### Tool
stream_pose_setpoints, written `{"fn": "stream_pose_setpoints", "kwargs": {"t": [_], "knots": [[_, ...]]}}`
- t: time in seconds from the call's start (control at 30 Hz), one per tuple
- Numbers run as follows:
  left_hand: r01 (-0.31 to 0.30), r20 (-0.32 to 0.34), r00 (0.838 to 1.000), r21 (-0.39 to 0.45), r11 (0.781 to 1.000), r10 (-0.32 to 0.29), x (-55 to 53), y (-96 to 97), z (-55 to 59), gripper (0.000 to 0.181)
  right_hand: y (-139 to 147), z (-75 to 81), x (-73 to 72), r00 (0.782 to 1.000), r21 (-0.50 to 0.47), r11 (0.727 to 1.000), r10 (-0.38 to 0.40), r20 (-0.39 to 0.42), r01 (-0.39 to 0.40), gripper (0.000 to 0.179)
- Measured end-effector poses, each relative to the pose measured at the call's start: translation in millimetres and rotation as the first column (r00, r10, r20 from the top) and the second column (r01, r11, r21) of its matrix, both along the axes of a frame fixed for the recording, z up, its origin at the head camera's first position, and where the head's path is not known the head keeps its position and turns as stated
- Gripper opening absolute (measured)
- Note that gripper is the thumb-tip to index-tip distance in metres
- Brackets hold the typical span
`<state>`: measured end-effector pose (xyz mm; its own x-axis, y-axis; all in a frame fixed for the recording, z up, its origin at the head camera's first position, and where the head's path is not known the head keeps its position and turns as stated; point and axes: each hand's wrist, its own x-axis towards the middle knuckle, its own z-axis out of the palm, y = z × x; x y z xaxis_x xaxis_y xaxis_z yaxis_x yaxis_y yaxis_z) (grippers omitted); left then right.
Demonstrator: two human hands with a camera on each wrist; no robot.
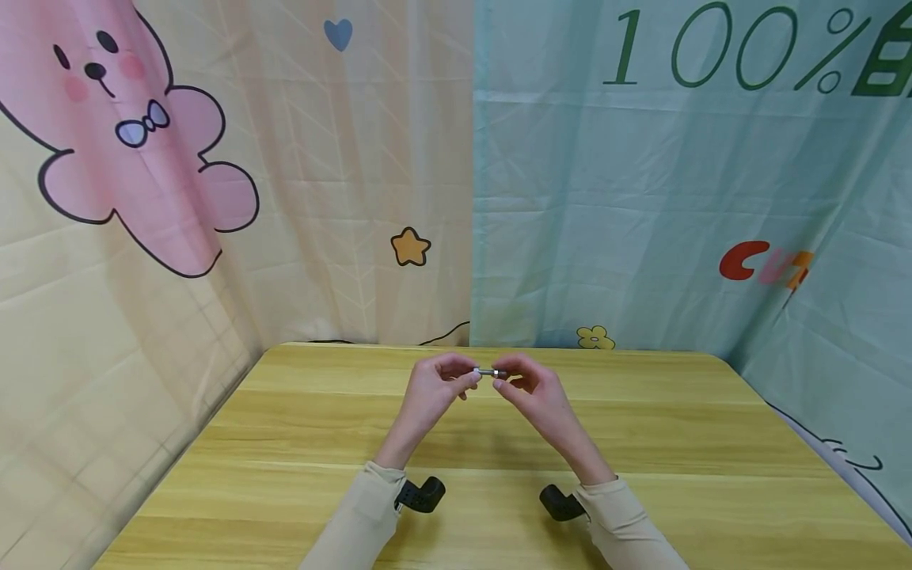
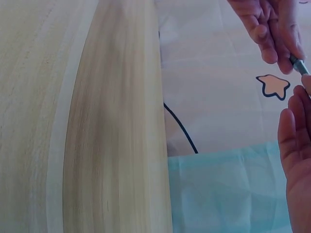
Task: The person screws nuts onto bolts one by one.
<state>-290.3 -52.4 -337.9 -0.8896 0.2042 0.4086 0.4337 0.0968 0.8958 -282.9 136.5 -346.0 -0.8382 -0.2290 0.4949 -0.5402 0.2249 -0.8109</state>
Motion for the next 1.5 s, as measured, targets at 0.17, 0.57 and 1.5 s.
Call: {"fn": "stream_pose_setpoints", "kwargs": {"t": [0.17, 0.57, 1.5], "knots": [[-0.002, -0.004, 1.0, 0.003, 1.0, 0.002, -0.2, 0.6, -0.4, 0.011, 0, -0.9, -1.1, 1.0, 0.007, 1.0, -0.01, 0.02, 0.01, 0.019], [0.0, -0.014, 1.0, -0.015, 1.0, 0.0, -0.7, 2.5, -1.3, 0.013, -3, 0.9, 2.0, 0.991, 0.039, 0.995, -0.096, 0.098, 0.092, 0.02], [-0.005, -0.039, 0.999, 0.003, 1.0, 0.005, -28.5, 0.1, -31.1, 0.011, -1, -2.0, 0.9, 0.997, 0.024, 0.998, -0.062, 0.049, 0.061, 0.015]]}}
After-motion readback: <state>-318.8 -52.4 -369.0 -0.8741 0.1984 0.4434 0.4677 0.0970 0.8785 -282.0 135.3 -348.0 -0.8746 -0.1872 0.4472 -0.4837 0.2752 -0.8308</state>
